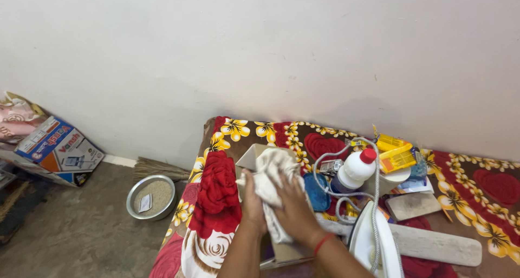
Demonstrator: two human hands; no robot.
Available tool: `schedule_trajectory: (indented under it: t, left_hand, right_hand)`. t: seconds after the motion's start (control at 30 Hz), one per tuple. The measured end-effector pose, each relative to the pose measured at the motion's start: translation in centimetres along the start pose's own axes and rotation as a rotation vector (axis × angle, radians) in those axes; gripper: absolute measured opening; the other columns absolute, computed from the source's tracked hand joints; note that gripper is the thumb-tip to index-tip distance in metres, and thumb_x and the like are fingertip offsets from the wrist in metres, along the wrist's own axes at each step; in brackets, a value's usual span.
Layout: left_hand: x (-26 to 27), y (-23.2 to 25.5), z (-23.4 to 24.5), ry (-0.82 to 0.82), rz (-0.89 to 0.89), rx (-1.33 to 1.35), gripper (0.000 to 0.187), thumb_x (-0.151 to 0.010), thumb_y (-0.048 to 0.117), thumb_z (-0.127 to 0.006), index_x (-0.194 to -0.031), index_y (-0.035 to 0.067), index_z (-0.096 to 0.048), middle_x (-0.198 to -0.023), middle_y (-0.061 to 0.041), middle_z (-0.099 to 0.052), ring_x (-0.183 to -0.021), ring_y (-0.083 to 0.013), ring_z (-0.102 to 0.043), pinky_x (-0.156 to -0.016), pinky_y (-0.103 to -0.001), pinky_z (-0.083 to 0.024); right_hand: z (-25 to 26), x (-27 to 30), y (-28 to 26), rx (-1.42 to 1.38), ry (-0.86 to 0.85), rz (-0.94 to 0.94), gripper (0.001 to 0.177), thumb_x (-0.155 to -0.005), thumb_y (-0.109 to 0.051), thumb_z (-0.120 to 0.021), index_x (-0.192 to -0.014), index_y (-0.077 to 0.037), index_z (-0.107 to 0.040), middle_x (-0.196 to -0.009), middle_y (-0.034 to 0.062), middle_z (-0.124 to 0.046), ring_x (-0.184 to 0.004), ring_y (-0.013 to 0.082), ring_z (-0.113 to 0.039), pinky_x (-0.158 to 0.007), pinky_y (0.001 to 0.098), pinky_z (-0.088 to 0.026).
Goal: The person wipes a blue plastic container, a white bottle, and a cardboard box with a white cloth on a floral-patterned table. The person then wipes a white electric iron and places it into the cardboard box.
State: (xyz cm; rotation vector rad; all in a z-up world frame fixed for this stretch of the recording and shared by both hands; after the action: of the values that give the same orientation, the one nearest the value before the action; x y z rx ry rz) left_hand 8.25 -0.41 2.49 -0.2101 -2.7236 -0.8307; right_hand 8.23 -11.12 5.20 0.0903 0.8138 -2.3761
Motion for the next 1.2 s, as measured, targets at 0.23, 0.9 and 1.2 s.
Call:
schedule_trajectory:
  t: [0.23, 0.9, 1.2]
  left_hand:
    - [-1.6, -1.2, 4.1, 0.198, -0.161, -0.228, 0.078, -0.099, 0.066, -0.036, -0.144, 0.005, -0.054, -0.137, -0.013, -0.067, -0.126, -0.0281, -0.063, -0.105, -0.042, -0.050]
    - [-2.7, 0.4, 6.2, 0.159, -0.539, -0.486, 0.048, -0.109, 0.040, -0.044, -0.133, 0.001, -0.060, -0.122, -0.012, -0.070, -0.107, -0.0181, -0.064, -0.094, -0.031, -0.052]
    - [-1.7, -1.3, 10.3, 0.263, -0.419, -0.182, 0.044, -0.109, 0.038, -0.047, -0.130, 0.002, -0.061, -0.104, -0.009, -0.071, -0.084, -0.0153, -0.067, -0.073, -0.032, -0.056]
  right_hand:
    - [-1.0, -0.3, 1.1, 0.122, -0.065, -0.096, 0.070, -0.086, -0.020, -0.062, -0.150, -0.003, -0.042, -0.166, 0.0197, -0.026, -0.148, 0.0506, -0.016, -0.116, 0.0566, -0.017]
    - [-0.2, -8.7, 0.0, 0.337, -0.062, 0.009, 0.060, -0.084, -0.020, -0.060, -0.139, 0.003, -0.051, -0.156, 0.0210, -0.037, -0.143, 0.0474, -0.032, -0.116, 0.0492, -0.030]
    - [-0.5, 4.4, -5.6, 0.125, -0.049, 0.284, 0.033, -0.073, -0.014, -0.068, -0.102, 0.003, -0.066, -0.141, 0.0211, -0.057, -0.139, 0.0421, -0.045, -0.112, 0.0557, -0.034]
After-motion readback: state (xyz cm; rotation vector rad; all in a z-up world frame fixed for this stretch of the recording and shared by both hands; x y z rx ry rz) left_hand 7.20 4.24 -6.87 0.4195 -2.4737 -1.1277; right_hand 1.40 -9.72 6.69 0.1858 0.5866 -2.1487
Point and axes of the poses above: each hand's wrist, its own x-axis away from the middle knuckle, its own z-axis out of the back of the hand, y = z × x, the point moved 6 cm from there along -x, towards the middle knuckle
